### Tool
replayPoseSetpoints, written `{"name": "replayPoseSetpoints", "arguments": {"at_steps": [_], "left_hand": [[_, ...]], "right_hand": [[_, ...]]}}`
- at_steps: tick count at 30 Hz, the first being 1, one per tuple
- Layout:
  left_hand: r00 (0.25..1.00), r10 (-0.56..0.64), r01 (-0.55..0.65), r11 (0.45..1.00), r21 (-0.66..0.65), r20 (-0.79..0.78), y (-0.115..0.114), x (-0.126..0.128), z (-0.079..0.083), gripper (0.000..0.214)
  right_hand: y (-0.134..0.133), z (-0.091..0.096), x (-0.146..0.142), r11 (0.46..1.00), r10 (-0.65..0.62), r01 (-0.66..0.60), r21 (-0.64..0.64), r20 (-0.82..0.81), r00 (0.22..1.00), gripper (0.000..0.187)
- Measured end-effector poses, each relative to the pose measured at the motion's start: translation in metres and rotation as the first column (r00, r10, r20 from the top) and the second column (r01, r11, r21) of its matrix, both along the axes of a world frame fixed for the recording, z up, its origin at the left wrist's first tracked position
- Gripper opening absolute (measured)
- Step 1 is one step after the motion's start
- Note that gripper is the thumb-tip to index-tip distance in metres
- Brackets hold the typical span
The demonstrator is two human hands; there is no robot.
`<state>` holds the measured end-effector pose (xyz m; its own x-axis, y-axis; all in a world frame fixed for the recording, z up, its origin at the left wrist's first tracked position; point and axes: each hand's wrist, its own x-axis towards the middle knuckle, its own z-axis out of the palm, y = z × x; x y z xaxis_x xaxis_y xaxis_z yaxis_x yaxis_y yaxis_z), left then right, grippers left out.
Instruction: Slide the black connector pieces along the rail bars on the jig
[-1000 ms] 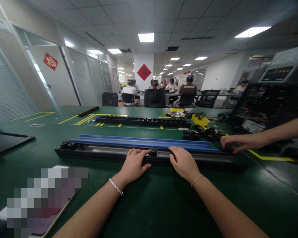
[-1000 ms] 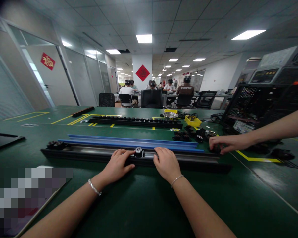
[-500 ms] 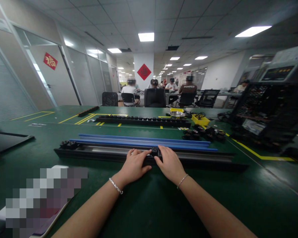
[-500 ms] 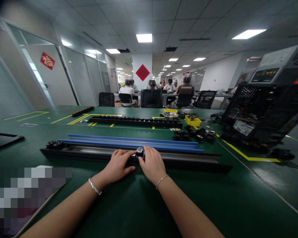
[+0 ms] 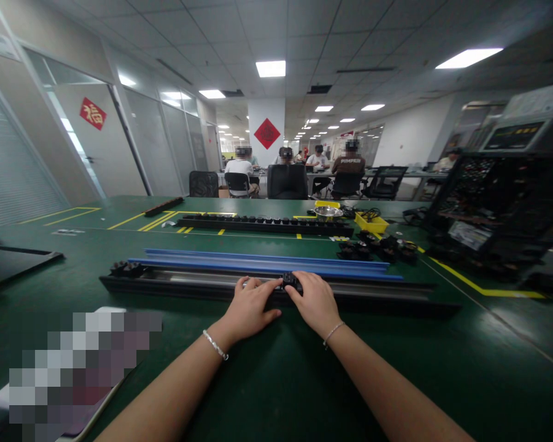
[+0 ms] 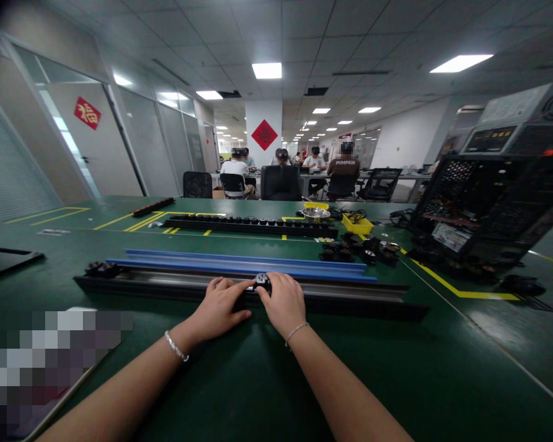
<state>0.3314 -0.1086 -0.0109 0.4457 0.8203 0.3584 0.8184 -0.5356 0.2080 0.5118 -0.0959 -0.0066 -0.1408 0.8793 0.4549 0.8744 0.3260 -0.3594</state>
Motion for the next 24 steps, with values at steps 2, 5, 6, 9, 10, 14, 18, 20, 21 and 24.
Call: {"name": "replayPoseSetpoints", "arguments": {"at_steps": [2, 5, 6, 9, 10, 14, 18, 20, 21, 24], "left_hand": [[1.000, -0.007, 0.007, 1.000, -0.001, 0.003, -0.0001, -0.0001, 0.0002, 0.067], [1.000, -0.014, 0.014, 1.000, -0.006, 0.003, -0.0002, 0.0001, 0.0005, 0.066], [1.000, -0.016, 0.016, 1.000, -0.007, 0.001, -0.0003, 0.0002, 0.0007, 0.066], [1.000, -0.019, 0.019, 1.000, -0.003, -0.013, -0.0008, 0.0008, 0.0016, 0.066], [1.000, -0.019, 0.019, 1.000, -0.001, -0.020, -0.0011, 0.0010, 0.0021, 0.066], [0.999, -0.018, 0.019, 1.000, 0.008, -0.049, -0.0020, 0.0012, 0.0033, 0.066], [0.998, -0.019, 0.021, 1.000, 0.016, -0.067, -0.0023, 0.0014, 0.0025, 0.063], [0.997, -0.025, 0.027, 0.999, 0.025, -0.074, -0.0025, 0.0017, 0.0017, 0.063], [0.997, -0.028, 0.030, 0.999, 0.032, -0.077, -0.0026, 0.0019, 0.0015, 0.063], [0.996, -0.030, 0.034, 0.998, 0.048, -0.087, -0.0035, 0.0025, 0.0018, 0.063]], "right_hand": [[-0.0003, -0.0001, -0.0007, 1.000, -0.010, 0.010, 0.000, -0.012, 1.000, 0.037], [-0.0006, -0.0005, -0.0019, 0.999, -0.033, 0.033, 0.008, -0.024, 0.999, 0.035], [-0.0007, -0.0005, -0.0022, 0.999, -0.038, 0.038, 0.010, -0.026, 0.999, 0.035], [-0.0011, -0.0005, -0.0028, 0.999, -0.045, 0.045, 0.010, -0.027, 0.999, 0.034], [-0.0012, -0.0004, -0.0030, 0.999, -0.047, 0.047, 0.009, -0.027, 0.999, 0.035], [-0.0016, -0.0009, -0.0035, 0.998, -0.056, 0.056, 0.000, -0.024, 0.998, 0.039], [-0.0013, -0.0020, -0.0041, 0.997, -0.071, 0.071, -0.015, -0.017, 0.997, 0.042], [-0.0012, -0.0021, -0.0045, 0.996, -0.083, 0.083, -0.021, -0.014, 0.996, 0.043], [-0.0011, -0.0020, -0.0047, 0.996, -0.089, 0.089, -0.022, -0.013, 0.996, 0.043], [-0.0010, -0.0016, -0.0050, 0.994, -0.107, 0.106, -0.018, -0.014, 0.994, 0.043]]}}
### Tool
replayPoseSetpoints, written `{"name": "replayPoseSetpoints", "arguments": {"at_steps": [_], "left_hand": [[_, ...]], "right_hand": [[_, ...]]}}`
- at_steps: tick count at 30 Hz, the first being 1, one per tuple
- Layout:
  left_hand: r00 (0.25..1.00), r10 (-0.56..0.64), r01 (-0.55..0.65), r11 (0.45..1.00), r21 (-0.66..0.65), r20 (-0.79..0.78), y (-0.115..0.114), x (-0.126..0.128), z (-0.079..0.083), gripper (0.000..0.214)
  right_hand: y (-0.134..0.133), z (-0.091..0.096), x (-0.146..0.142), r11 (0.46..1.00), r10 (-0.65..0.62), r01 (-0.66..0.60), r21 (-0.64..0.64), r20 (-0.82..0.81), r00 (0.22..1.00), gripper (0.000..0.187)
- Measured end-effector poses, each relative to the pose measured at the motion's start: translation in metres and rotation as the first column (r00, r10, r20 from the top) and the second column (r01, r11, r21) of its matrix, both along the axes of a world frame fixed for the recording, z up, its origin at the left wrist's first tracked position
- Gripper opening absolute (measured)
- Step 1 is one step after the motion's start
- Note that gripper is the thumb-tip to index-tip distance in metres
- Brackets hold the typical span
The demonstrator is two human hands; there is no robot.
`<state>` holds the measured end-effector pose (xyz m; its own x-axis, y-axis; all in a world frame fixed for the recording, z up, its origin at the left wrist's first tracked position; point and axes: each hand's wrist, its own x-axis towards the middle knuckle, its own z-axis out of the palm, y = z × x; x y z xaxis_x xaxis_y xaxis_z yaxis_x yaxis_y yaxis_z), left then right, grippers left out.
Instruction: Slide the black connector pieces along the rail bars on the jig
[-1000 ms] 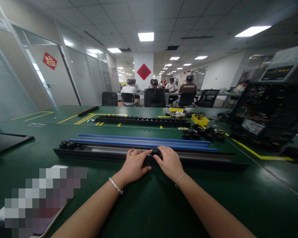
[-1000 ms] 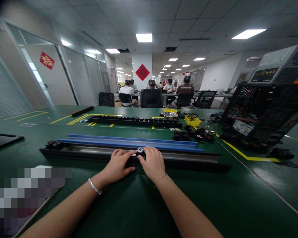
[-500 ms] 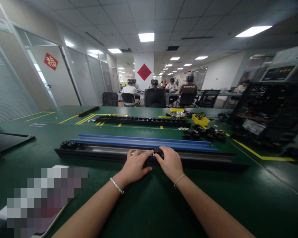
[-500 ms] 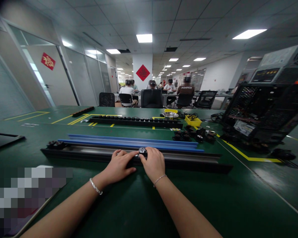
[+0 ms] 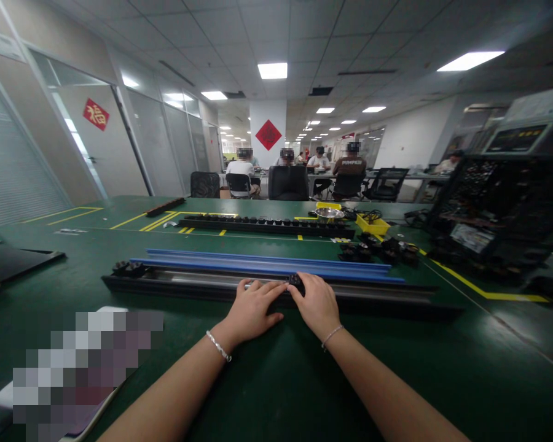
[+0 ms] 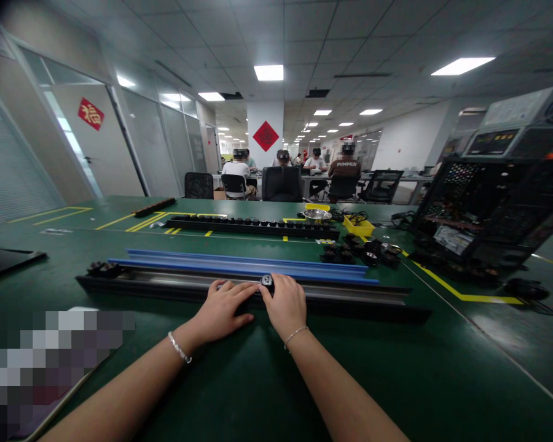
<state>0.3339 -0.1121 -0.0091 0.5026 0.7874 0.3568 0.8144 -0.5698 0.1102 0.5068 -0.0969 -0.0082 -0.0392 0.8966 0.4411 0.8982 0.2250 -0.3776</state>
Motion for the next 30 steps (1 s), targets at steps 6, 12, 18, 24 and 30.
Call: {"name": "replayPoseSetpoints", "arguments": {"at_steps": [6, 12, 18, 24, 30], "left_hand": [[0.998, 0.017, -0.017, 1.000, 0.007, -0.056, -0.0001, 0.0000, 0.0010, 0.066], [0.992, 0.063, -0.060, 0.998, 0.028, -0.113, 0.0032, -0.0011, -0.0043, 0.072], [0.990, 0.060, -0.058, 0.998, 0.015, -0.127, 0.0040, -0.0013, -0.0050, 0.071], [0.990, 0.062, -0.059, 0.998, 0.029, -0.126, 0.0042, -0.0006, -0.0054, 0.070], [0.990, 0.062, -0.057, 0.998, 0.040, -0.130, 0.0047, -0.0010, -0.0068, 0.069]], "right_hand": [[0.0005, 0.0002, 0.0000, 1.000, -0.012, 0.012, 0.018, 0.011, 1.000, 0.037], [0.0001, -0.0017, -0.0013, 0.998, -0.014, 0.012, 0.056, 0.041, 0.999, 0.034], [0.0005, -0.0031, -0.0024, 0.998, -0.033, 0.030, 0.059, 0.052, 0.998, 0.033], [0.0015, -0.0047, -0.0019, 0.996, -0.050, 0.046, 0.081, 0.058, 0.997, 0.029], [0.0010, -0.0041, 0.0014, 0.994, -0.079, 0.075, 0.086, 0.043, 0.996, 0.027]]}}
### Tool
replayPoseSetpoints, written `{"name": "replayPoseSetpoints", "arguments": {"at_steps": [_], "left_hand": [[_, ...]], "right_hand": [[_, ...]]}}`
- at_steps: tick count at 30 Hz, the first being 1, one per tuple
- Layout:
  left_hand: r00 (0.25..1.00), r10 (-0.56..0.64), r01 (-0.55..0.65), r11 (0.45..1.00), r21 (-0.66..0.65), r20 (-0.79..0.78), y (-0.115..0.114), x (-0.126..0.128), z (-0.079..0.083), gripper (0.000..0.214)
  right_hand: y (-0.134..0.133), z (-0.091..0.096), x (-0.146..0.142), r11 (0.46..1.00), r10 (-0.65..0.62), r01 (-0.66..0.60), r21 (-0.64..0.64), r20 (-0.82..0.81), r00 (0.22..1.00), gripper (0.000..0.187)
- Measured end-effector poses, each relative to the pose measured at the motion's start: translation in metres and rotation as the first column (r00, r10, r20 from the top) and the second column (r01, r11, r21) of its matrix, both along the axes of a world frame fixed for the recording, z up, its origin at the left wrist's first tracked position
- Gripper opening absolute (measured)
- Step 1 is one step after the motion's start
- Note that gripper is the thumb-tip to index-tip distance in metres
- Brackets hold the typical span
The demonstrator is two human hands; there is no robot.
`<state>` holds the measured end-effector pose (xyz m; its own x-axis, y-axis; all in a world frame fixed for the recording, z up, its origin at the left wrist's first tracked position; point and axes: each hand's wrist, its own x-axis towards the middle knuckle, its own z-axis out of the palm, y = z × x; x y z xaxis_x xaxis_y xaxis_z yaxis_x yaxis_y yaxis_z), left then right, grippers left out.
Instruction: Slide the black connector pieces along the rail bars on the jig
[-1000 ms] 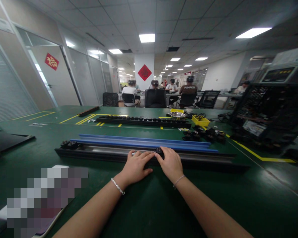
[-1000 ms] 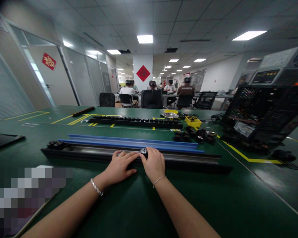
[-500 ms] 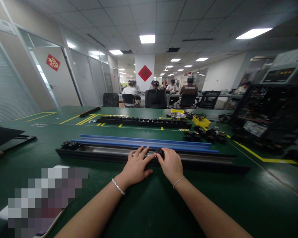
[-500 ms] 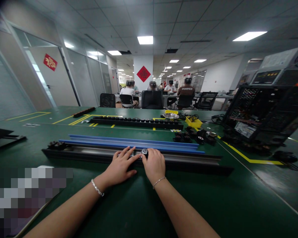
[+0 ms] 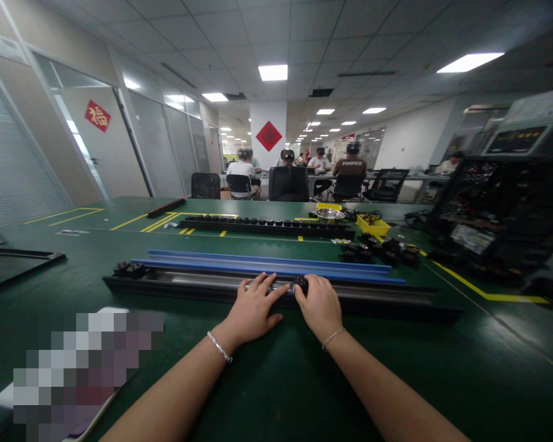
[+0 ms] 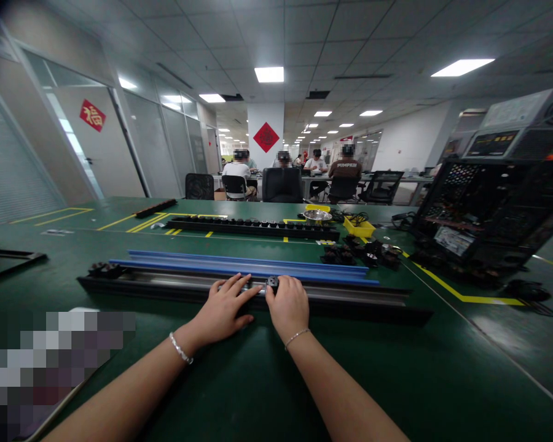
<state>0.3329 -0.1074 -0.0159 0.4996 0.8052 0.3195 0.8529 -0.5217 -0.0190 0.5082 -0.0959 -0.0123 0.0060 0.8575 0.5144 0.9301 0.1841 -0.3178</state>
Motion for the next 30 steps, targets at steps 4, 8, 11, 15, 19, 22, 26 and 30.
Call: {"name": "replayPoseSetpoints", "arguments": {"at_steps": [4, 8, 11, 15, 19, 22, 26, 30], "left_hand": [[1.000, 0.008, -0.008, 1.000, 0.002, -0.001, -0.001, 0.000, 0.000, 0.068], [1.000, 0.008, -0.008, 1.000, 0.009, -0.002, -0.002, 0.001, 0.001, 0.068], [1.000, 0.011, -0.011, 1.000, 0.007, -0.001, -0.002, 0.001, 0.002, 0.067], [1.000, 0.011, -0.011, 1.000, 0.004, 0.003, -0.002, 0.001, 0.003, 0.065], [1.000, 0.009, -0.009, 1.000, 0.009, 0.012, -0.002, 0.002, 0.003, 0.057], [1.000, 0.011, -0.011, 1.000, 0.009, 0.020, -0.002, 0.002, 0.003, 0.052], [1.000, 0.011, -0.011, 1.000, -0.007, 0.021, -0.003, 0.001, 0.004, 0.051], [1.000, 0.012, -0.011, 1.000, -0.022, 0.024, -0.004, 0.001, 0.006, 0.050]], "right_hand": [[-0.002, 0.003, 0.003, 1.000, -0.016, 0.016, -0.010, -0.005, 1.000, 0.026], [-0.004, 0.006, 0.006, 0.999, -0.031, 0.031, -0.038, 0.002, 1.000, 0.026], [-0.005, 0.008, 0.011, 0.997, -0.055, 0.054, -0.056, -0.001, 0.999, 0.027], [-0.006, 0.009, 0.021, 0.994, -0.092, 0.092, -0.055, 0.008, 0.996, 0.027], [-0.007, 0.010, 0.030, 0.990, -0.129, 0.130, -0.050, 0.021, 0.991, 0.026], [-0.007, 0.011, 0.034, 0.989, -0.137, 0.139, -0.057, 0.032, 0.990, 0.026], [-0.008, 0.016, 0.041, 0.981, -0.165, 0.169, -0.095, 0.052, 0.985, 0.027], [-0.009, 0.023, 0.052, 0.964, -0.212, 0.223, -0.147, 0.087, 0.973, 0.027]]}}
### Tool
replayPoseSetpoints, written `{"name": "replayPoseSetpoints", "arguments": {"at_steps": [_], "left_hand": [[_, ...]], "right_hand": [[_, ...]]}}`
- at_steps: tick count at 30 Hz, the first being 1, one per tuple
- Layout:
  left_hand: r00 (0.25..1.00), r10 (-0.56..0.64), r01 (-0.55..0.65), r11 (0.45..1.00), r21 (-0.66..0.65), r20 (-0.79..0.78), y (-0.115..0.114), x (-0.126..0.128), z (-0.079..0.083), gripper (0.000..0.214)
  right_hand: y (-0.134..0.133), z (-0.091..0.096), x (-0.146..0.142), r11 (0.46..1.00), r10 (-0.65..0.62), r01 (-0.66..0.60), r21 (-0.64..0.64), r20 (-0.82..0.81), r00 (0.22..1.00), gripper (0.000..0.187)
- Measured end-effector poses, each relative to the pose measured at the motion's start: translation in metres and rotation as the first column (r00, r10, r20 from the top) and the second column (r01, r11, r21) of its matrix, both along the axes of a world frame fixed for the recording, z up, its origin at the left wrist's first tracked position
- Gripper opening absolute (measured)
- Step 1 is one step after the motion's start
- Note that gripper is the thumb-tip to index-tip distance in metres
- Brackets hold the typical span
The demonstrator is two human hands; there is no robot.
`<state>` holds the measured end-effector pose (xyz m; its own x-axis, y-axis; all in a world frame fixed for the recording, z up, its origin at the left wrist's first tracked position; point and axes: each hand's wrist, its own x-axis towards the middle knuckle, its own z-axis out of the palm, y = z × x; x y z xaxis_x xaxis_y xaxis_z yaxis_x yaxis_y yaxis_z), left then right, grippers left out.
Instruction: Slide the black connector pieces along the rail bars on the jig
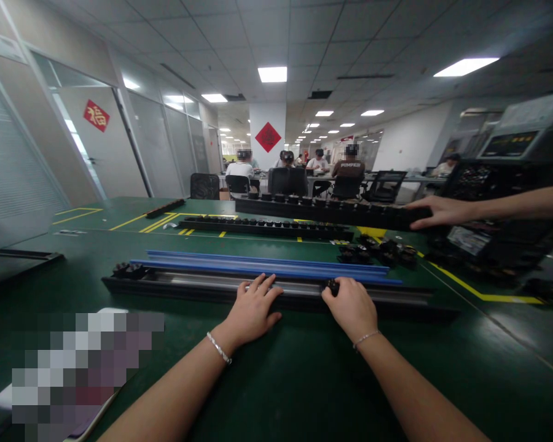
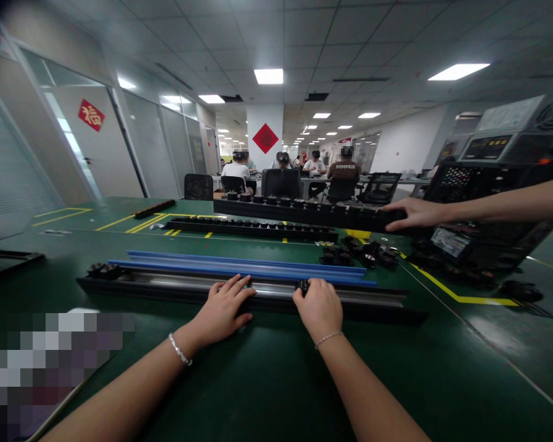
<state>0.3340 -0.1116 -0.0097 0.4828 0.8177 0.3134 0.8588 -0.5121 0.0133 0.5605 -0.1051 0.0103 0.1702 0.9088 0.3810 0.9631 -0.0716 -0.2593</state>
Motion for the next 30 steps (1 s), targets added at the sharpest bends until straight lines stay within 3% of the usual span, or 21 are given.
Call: {"name": "replayPoseSetpoints", "arguments": {"at_steps": [17, 30], "left_hand": [[1.000, -0.013, 0.013, 1.000, -0.022, 0.009, -0.003, 0.000, 0.004, 0.048], [1.000, -0.005, 0.005, 1.000, -0.012, 0.000, -0.003, 0.000, 0.003, 0.048]], "right_hand": [[0.000, 0.020, 0.041, 0.964, -0.172, 0.178, -0.199, 0.045, 0.984, 0.032], [0.004, 0.020, 0.059, 0.946, -0.215, 0.225, -0.233, 0.068, 0.974, 0.039]]}}
